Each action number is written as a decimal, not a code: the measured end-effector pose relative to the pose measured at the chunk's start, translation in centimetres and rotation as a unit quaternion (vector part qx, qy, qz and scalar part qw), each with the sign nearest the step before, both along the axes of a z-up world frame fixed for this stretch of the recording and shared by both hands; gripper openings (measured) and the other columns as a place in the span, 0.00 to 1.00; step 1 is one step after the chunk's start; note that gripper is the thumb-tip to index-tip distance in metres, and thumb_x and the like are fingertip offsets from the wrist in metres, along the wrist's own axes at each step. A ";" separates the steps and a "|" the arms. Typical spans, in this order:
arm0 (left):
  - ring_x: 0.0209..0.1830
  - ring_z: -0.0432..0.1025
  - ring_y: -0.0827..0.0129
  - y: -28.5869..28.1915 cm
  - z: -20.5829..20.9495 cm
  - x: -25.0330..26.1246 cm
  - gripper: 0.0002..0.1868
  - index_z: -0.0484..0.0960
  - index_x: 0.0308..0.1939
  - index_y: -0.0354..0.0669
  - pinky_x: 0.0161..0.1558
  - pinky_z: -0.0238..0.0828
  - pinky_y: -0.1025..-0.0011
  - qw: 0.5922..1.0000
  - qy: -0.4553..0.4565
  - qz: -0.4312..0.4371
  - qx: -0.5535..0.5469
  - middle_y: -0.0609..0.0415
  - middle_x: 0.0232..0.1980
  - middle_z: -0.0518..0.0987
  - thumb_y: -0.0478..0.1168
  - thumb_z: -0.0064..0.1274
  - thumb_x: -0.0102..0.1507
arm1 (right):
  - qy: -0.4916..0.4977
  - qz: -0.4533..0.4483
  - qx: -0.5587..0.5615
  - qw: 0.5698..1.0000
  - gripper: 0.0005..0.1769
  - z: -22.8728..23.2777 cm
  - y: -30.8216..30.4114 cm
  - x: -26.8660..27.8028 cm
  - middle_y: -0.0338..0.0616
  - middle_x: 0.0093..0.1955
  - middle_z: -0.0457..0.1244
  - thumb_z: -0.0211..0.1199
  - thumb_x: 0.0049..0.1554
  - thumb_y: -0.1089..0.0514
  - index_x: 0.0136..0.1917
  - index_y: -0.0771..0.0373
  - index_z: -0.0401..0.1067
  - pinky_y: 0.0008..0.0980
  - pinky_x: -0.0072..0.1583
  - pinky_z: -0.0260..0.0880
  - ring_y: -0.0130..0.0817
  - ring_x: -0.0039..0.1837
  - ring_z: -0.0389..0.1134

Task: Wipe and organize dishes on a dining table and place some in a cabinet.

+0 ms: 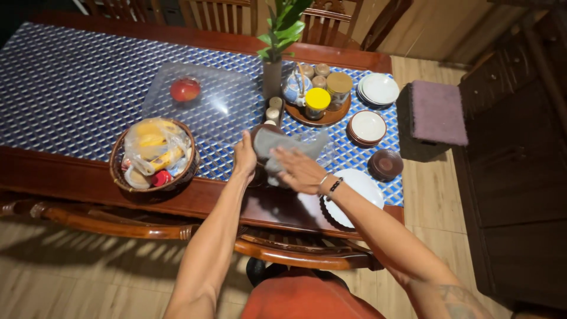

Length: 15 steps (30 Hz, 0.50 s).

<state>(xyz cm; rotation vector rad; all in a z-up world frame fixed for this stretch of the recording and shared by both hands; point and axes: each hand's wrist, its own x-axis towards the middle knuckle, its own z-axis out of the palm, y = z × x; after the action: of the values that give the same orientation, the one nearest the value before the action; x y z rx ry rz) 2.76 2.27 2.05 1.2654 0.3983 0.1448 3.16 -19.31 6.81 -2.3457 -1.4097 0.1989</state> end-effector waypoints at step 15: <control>0.44 0.74 0.70 -3.5 0.2 0.7 0.27 0.82 0.55 0.31 0.47 0.73 0.68 0.996 -0.030 0.068 0.049 0.49 0.48 0.83 0.52 0.37 0.74 | 0.277 -0.282 0.352 0.848 0.21 -2.3 2.3 3.2 0.48 0.59 0.69 0.58 0.63 0.54 0.66 0.65 0.70 0.34 0.63 0.67 0.38 0.60 0.69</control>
<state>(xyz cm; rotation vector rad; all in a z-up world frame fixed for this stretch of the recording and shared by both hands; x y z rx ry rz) 3.50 -1.26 2.22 1.3265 0.4300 0.3195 6.36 -17.01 4.48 -1.7550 -0.3706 0.1369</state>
